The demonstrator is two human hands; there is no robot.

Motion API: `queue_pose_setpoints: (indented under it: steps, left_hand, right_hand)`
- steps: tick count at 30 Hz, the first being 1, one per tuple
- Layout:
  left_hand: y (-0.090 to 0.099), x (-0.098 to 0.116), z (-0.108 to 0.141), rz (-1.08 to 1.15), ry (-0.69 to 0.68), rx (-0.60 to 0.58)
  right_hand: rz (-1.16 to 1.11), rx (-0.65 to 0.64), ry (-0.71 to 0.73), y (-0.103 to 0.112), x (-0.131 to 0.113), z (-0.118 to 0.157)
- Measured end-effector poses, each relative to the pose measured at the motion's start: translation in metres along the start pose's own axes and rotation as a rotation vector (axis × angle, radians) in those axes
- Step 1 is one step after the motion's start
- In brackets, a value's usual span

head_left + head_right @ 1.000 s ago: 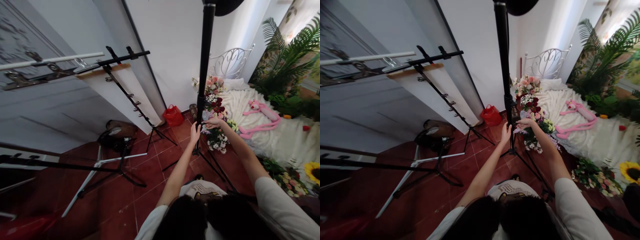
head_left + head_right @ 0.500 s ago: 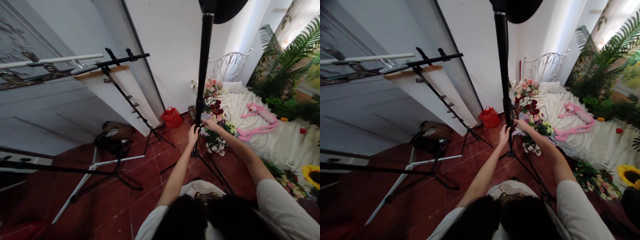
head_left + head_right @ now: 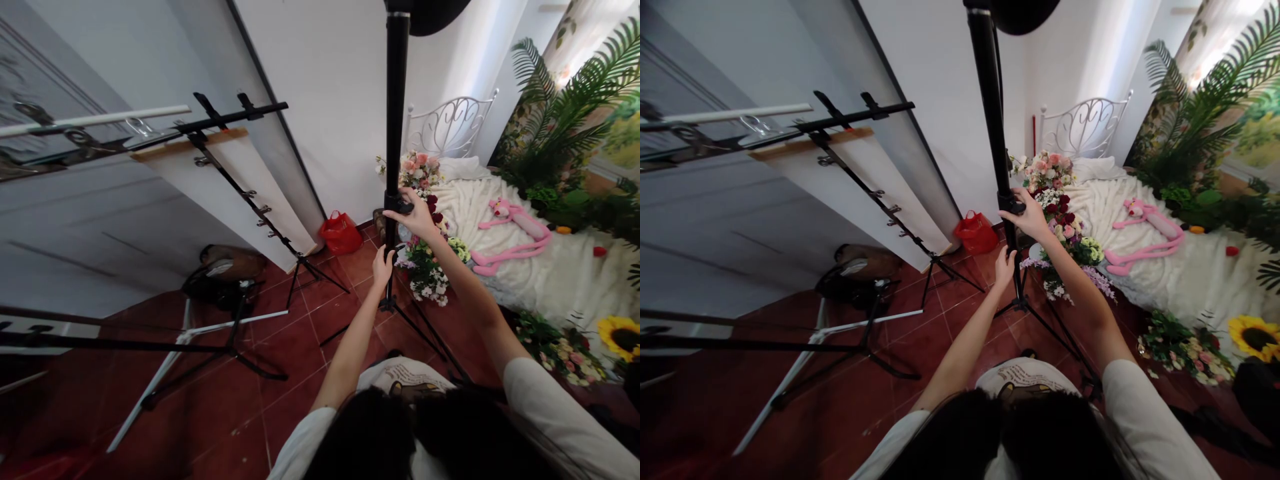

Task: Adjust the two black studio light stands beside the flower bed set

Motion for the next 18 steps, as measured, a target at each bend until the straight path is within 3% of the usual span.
queue_pose_setpoints:
  steps: [2, 5, 13, 18]
  left_hand:
    - [-0.001, 0.000, 0.000, 0.005, -0.002, -0.001]
    - [-0.003, 0.003, 0.002, 0.023, -0.017, -0.024]
    - [-0.005, 0.016, 0.004, 0.039, -0.067, -0.098]
    - [-0.003, 0.015, 0.002, 0.020, -0.065, -0.069]
  right_hand:
    - [0.024, 0.021, 0.022, 0.002, -0.009, -0.002]
    - [0.025, 0.039, -0.018, -0.002, -0.002, 0.008]
    - [0.057, 0.052, -0.188, -0.034, 0.059, 0.059]
    - [-0.084, -0.023, -0.256, -0.034, 0.086, 0.060]
Point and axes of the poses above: each hand's wrist, its own z-axis away from the middle knuckle, its own y-axis out of the back of the hand, x = y × z, the point moved 10 cm from there along -z, towards the middle knuckle, and after that the axes turned 13 degrees about -x, right-handed, at the moved point
